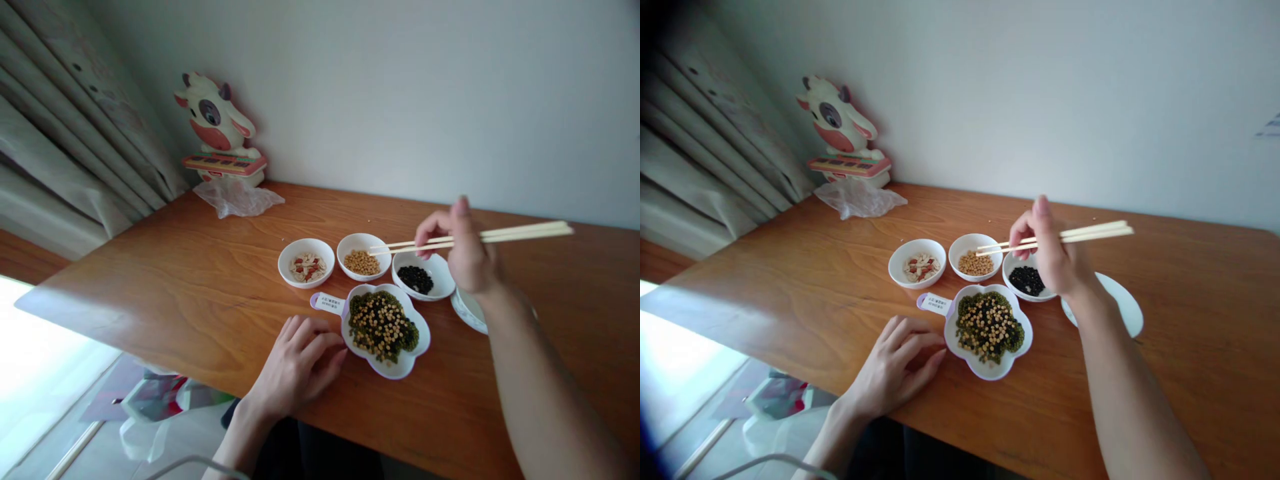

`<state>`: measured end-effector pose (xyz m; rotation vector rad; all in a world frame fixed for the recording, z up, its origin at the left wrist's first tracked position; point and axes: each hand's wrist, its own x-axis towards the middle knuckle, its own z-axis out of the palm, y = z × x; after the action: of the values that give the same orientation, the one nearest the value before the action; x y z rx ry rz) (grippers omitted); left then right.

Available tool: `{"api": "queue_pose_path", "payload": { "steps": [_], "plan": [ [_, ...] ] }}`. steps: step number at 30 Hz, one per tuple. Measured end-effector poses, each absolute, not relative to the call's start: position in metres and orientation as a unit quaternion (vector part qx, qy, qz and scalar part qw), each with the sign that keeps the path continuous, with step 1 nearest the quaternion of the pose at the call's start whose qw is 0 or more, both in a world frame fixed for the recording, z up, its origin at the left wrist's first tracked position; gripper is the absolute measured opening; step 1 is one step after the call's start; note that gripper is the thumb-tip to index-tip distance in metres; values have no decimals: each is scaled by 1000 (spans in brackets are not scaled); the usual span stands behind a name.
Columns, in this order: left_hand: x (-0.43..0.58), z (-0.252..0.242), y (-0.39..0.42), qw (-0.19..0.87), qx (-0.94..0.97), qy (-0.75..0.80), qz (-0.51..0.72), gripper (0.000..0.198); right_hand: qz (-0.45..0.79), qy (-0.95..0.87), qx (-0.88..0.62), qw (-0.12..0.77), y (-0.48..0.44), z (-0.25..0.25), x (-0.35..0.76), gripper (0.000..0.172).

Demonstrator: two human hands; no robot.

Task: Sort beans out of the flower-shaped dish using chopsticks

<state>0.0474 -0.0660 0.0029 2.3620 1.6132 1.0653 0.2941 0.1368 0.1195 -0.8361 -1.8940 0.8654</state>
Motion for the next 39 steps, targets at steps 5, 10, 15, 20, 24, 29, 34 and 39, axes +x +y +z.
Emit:
{"api": "queue_pose_path", "payload": {
  "steps": [5,10,15,20,24,29,34,39],
  "plan": [
    [44,11,-57,-10,794,513,326,27,334,-803,-390,303,143,137,295,75],
    [42,5,-48,-27,798,525,295,53,329,-816,-410,241,117,153,308,70],
    [43,-2,-47,7,806,544,232,67,301,-849,-403,162,98,162,302,70],
    [43,-3,-50,10,789,568,235,68,238,-866,-431,92,97,162,288,68],
    [43,-3,-55,0,761,604,237,62,227,-871,-430,71,99,160,286,68],
    [43,-4,-58,-10,750,613,250,45,229,-867,-438,59,99,159,287,69],
    [41,-4,-57,15,747,607,271,49,222,-861,-454,57,99,157,286,69],
    [40,-1,-55,80,743,601,283,50,248,-862,-438,59,104,151,285,78]
  ]
}}
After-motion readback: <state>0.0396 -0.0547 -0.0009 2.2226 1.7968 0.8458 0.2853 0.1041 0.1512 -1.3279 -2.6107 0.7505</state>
